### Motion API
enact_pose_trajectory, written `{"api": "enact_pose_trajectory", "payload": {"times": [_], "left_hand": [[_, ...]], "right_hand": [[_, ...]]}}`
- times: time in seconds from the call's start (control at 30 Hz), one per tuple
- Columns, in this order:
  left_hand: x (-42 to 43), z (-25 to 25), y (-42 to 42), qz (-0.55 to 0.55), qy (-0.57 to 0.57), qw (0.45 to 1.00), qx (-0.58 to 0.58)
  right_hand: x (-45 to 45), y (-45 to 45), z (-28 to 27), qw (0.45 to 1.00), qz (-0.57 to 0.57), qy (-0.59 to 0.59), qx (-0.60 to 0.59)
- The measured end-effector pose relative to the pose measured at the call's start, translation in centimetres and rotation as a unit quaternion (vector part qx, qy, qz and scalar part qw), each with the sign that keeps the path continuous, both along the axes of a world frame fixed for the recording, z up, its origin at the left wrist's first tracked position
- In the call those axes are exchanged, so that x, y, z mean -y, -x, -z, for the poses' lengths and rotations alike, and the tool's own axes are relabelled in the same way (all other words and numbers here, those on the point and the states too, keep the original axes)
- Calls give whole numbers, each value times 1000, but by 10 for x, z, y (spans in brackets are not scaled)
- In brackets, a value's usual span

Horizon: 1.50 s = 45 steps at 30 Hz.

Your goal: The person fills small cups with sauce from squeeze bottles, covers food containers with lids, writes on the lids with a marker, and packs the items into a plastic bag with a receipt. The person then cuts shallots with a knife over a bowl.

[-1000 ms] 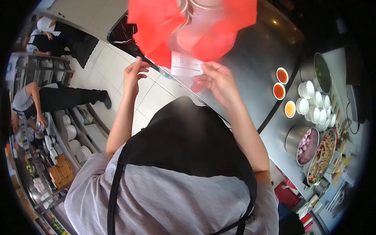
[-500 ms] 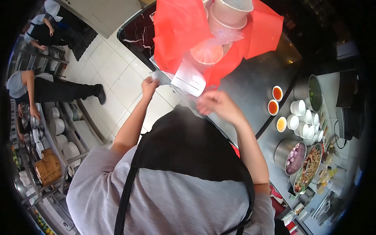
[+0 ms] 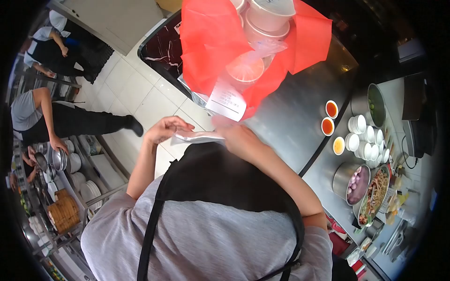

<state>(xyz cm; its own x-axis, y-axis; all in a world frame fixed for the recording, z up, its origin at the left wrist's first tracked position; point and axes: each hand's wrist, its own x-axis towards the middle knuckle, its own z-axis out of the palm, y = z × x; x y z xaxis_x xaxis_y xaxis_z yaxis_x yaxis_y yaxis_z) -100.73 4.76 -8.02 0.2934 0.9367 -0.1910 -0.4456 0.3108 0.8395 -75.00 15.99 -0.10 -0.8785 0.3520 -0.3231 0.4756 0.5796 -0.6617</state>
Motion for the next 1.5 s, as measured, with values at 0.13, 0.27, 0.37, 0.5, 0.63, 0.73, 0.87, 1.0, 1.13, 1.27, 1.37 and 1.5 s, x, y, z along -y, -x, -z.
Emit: {"api": "enact_pose_trajectory", "payload": {"times": [0.13,0.27,0.37,0.5,0.63,0.73,0.87,1.0,1.13,1.27,1.37,1.5], "left_hand": [[-56,109,28,-166,210,914,-306],[-118,185,26,-336,125,701,-616],[-122,185,18,-360,129,684,-621],[-81,172,2,-483,139,838,-214],[-31,133,-16,-512,135,848,25],[3,74,-26,-538,104,833,79],[31,-48,-58,-467,28,880,74],[22,-94,-102,-347,-15,895,-279],[-30,-136,-88,-204,-283,816,-460],[-85,-169,-79,-132,-403,525,-738],[-91,-169,-48,7,-309,402,-862],[-71,-219,-52,-74,-414,503,-755]], "right_hand": [[8,-24,-50,994,57,-1,-96],[4,-49,-82,982,99,-34,-160],[1,-55,-106,980,169,-19,-99],[-8,-64,-104,967,231,20,-107],[-21,-69,-90,934,314,-8,-170],[-26,-64,-84,909,316,134,-238],[-9,-29,-65,897,190,204,-343],[2,-14,-70,882,175,218,-379],[-41,-53,-115,809,296,94,-500],[-90,-76,-161,852,338,-169,-363],[-124,-58,-134,898,214,-273,-271],[-117,-19,-144,918,183,-242,-257]]}}
